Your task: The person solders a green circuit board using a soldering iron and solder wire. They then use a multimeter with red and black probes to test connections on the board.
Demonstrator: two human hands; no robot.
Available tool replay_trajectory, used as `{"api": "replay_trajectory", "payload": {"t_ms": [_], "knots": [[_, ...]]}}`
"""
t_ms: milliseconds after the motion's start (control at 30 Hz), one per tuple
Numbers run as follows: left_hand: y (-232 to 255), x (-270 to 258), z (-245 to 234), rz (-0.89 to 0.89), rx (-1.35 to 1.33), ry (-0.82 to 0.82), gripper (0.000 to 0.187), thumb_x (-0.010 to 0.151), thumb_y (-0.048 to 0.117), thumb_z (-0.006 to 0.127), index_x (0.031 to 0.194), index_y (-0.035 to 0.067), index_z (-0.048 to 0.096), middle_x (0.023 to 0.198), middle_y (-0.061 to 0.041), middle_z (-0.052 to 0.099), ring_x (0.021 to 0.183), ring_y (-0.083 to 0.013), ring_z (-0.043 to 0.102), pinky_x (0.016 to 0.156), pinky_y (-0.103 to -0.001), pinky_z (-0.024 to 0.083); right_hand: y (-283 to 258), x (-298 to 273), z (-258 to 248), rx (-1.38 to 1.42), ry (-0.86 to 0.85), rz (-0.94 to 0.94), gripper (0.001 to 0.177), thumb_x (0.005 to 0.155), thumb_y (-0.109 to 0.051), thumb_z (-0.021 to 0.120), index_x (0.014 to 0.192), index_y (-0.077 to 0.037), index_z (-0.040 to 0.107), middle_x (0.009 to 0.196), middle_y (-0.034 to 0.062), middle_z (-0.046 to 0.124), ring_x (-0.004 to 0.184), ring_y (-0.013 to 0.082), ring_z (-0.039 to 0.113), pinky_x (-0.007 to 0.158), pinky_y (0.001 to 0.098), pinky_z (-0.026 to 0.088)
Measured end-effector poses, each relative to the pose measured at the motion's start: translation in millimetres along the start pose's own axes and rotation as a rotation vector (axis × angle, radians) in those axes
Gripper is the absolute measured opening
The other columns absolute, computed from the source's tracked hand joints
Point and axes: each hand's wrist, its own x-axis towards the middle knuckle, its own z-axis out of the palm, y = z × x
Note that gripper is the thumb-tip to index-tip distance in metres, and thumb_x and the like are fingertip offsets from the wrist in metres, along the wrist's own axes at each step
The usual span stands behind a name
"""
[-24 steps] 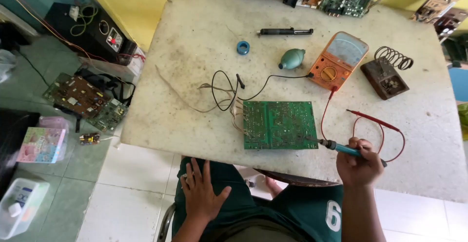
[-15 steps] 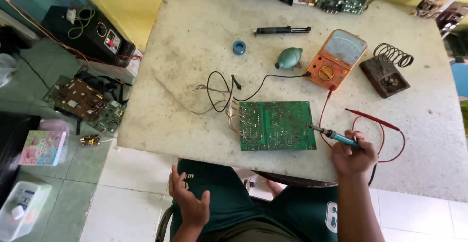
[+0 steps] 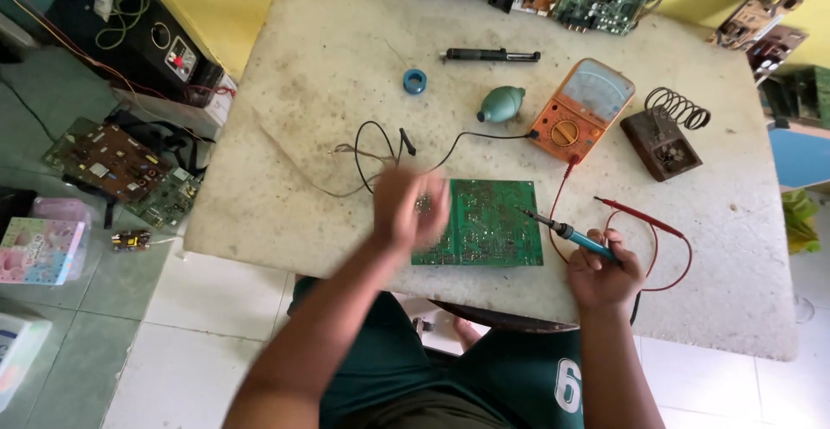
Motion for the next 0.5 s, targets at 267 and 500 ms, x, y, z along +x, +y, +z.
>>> {"api": "replay_trajectory", "payload": {"t_ms": [267, 500], "knots": [[-167, 114, 78, -0.651, 0.566, -0.840, 0.012, 0.096, 0.016, 0.059, 0.104, 0.013, 0.067, 0.103, -0.015, 0.065, 0.099, -0.0407, 0.069, 0.074, -0.054, 0.060, 3, -2, 23, 0.067, 0.065, -0.018, 0.030, 0.088, -0.018, 0.053, 0.107, -0.007, 0.073, 0.092, 0.0085, 0.058, 0.061, 0.0124, 0.045, 0.056, 0.0239, 0.032], [-236, 38, 133, -0.823, 0.822, -1.145, 0.021, 0.093, 0.012, 0.068, 0.112, 0.013, 0.078, 0.128, -0.021, 0.054, 0.120, -0.0457, 0.053, 0.082, -0.056, 0.061, 1, 2, 26, 0.067, 0.090, 0.034, 0.029, 0.086, -0.020, 0.055, 0.106, -0.009, 0.074, 0.090, 0.0074, 0.057, 0.061, 0.0129, 0.045, 0.056, 0.0248, 0.033]]}}
